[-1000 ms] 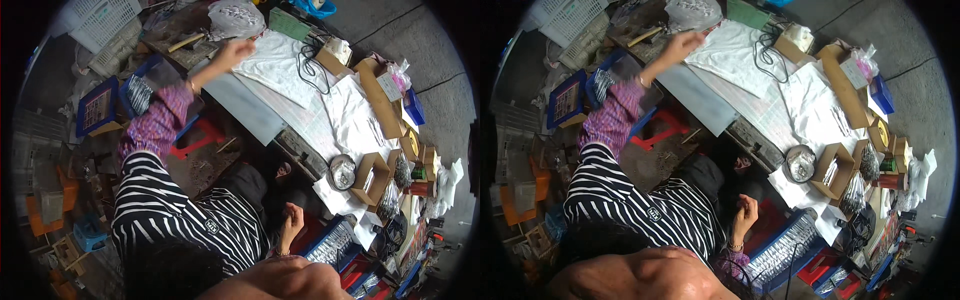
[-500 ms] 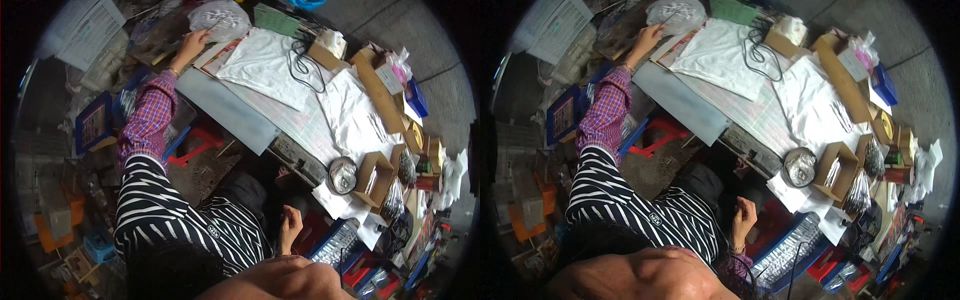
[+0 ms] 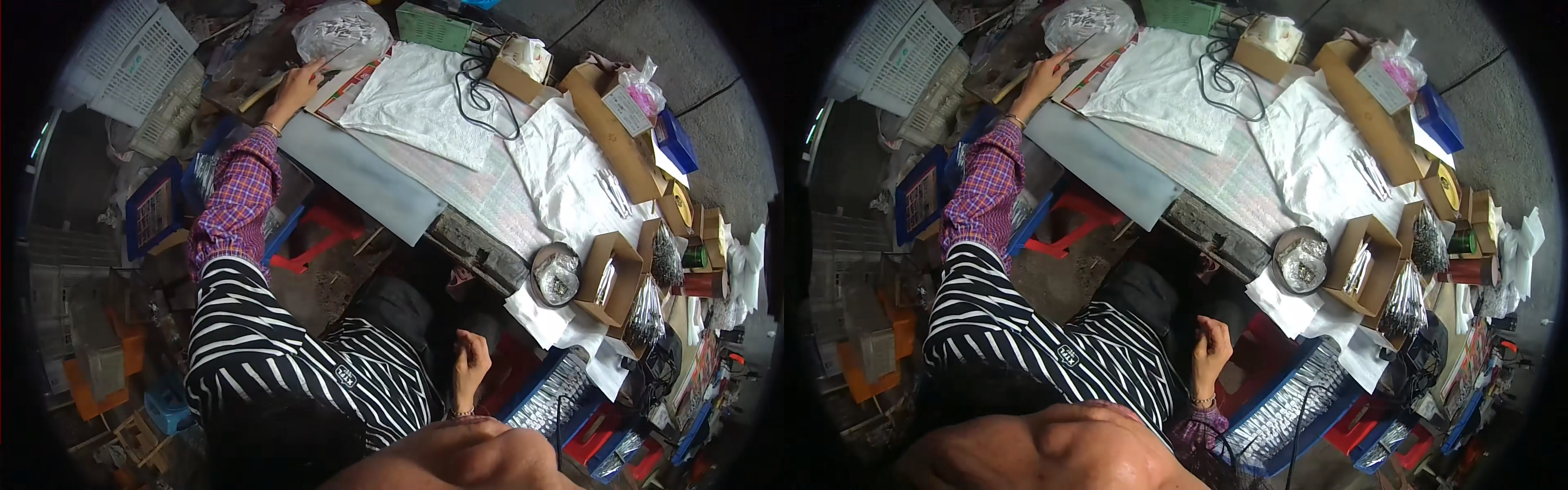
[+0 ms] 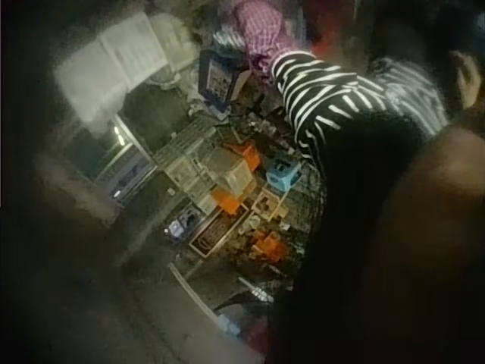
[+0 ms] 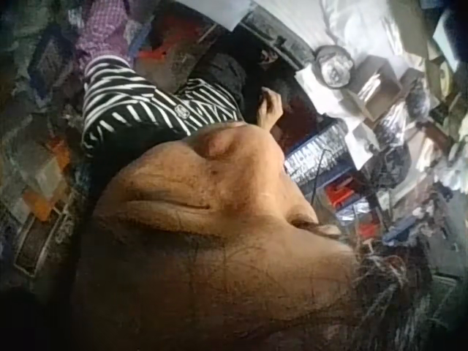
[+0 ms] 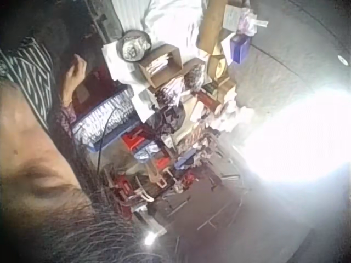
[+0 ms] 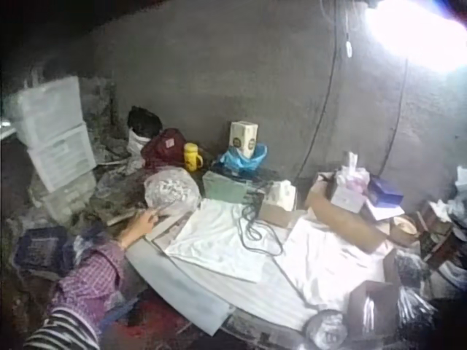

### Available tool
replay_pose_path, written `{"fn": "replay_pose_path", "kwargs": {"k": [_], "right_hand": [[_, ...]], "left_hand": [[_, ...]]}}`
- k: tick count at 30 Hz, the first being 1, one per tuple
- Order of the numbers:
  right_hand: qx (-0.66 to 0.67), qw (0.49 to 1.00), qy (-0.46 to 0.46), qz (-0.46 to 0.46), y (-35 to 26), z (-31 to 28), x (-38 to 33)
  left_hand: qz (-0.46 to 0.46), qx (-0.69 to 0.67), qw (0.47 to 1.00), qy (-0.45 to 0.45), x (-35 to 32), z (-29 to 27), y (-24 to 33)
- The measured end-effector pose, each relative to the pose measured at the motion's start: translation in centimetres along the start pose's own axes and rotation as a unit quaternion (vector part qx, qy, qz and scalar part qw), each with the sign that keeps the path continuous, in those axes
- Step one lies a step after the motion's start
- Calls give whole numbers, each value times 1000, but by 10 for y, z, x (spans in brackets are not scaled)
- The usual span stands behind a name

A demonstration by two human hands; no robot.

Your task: Trim and clean small plastic rod components using a scraping tool at a workbench.

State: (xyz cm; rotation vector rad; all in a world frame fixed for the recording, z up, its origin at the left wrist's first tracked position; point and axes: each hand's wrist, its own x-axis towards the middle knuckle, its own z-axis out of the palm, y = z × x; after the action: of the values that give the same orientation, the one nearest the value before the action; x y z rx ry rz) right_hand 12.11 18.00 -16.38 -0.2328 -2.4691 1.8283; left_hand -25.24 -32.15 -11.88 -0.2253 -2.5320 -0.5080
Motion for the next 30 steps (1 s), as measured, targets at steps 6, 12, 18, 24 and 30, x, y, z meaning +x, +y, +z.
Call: {"fn": "replay_pose_path", "kwargs": {"k": [6, 12, 18, 24, 30], "right_hand": [[-25, 1000, -1, -13, -1, -1, 4], [-17, 1000, 0, 6, 4, -4, 3], [-30, 1000, 2, -1, 6, -1, 0], [-44, 999, 21, -22, 8, 2, 1], [-74, 997, 9, -27, 3, 1, 4]], "left_hand": [[77, 16, 994, 76, 0, 2, 22], [34, -126, 991, -33, 49, 32, 100], [-106, -163, 977, -89, 96, 102, 81], [-243, -194, 943, -122, 112, 117, 62], [-224, -129, 948, -187, 112, 101, 62]]}}
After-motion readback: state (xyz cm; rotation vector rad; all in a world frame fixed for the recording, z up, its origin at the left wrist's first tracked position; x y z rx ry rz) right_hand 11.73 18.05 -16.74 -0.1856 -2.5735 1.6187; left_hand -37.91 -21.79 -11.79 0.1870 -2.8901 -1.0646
